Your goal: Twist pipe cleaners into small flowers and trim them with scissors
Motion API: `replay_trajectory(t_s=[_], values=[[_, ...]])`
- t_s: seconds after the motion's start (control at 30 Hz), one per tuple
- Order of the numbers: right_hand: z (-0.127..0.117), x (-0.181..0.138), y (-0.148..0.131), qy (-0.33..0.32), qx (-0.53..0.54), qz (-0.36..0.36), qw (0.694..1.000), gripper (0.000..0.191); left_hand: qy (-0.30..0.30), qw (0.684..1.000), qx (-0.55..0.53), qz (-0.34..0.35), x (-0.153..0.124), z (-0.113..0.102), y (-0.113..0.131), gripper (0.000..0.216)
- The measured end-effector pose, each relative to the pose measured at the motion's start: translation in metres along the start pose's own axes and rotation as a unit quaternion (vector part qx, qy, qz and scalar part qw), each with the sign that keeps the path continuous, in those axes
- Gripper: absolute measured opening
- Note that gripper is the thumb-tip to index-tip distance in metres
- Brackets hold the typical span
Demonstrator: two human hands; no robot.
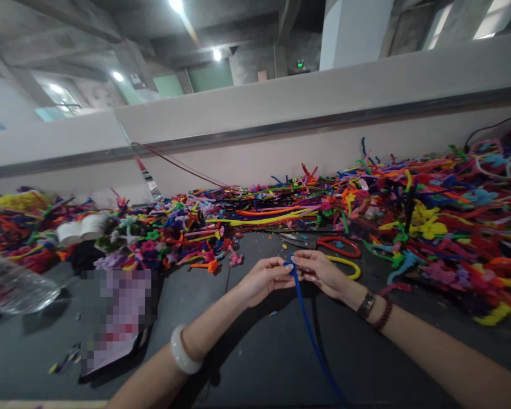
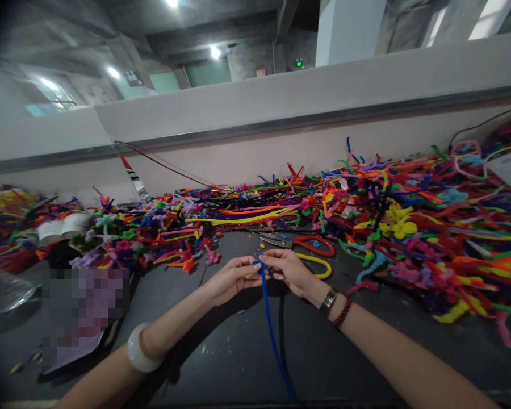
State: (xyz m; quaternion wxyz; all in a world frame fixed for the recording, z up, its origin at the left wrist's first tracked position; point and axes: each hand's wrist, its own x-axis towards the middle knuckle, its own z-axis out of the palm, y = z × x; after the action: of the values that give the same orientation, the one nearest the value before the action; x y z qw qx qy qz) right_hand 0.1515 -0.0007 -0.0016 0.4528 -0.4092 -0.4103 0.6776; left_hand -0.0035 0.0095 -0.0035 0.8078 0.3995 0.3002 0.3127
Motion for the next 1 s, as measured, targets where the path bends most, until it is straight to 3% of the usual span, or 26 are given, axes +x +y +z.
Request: replay_trajectory(t_s=[0.23,0.47,0.63,0.73,0.87,1.0], values=[[0.001,0.002,0.002,0.04,0.007,-0.013,0.999,0.026,0.021,0.999,-0.015,-0.022,-0.001,0.004,0.0,0.012],[0.0,0.001,0.001,0.04,-0.021,-0.019,0.999,0.026,0.018,1.0,0.01,0.003,-0.001,0.003,-0.001,0.015],[-0.001,0.0,-0.003,0.0,-0.037,-0.002,0.999,0.027,0.051,0.986,0.138,0.073,0.0,-0.001,0.002,0.017],[-0.003,-0.002,-0.009,-0.041,-0.048,0.042,0.997,0.034,0.068,0.92,0.34,0.183,-0.003,0.0,0.006,0.018],[-0.007,-0.004,-0.016,-0.068,-0.108,0.096,0.987,0.031,0.041,0.748,0.585,0.311,-0.009,0.001,0.009,0.02],[-0.011,-0.004,-0.019,-0.094,-0.175,0.128,0.972,0.026,-0.017,0.609,0.72,0.334,-0.009,-0.006,0.007,0.023]])
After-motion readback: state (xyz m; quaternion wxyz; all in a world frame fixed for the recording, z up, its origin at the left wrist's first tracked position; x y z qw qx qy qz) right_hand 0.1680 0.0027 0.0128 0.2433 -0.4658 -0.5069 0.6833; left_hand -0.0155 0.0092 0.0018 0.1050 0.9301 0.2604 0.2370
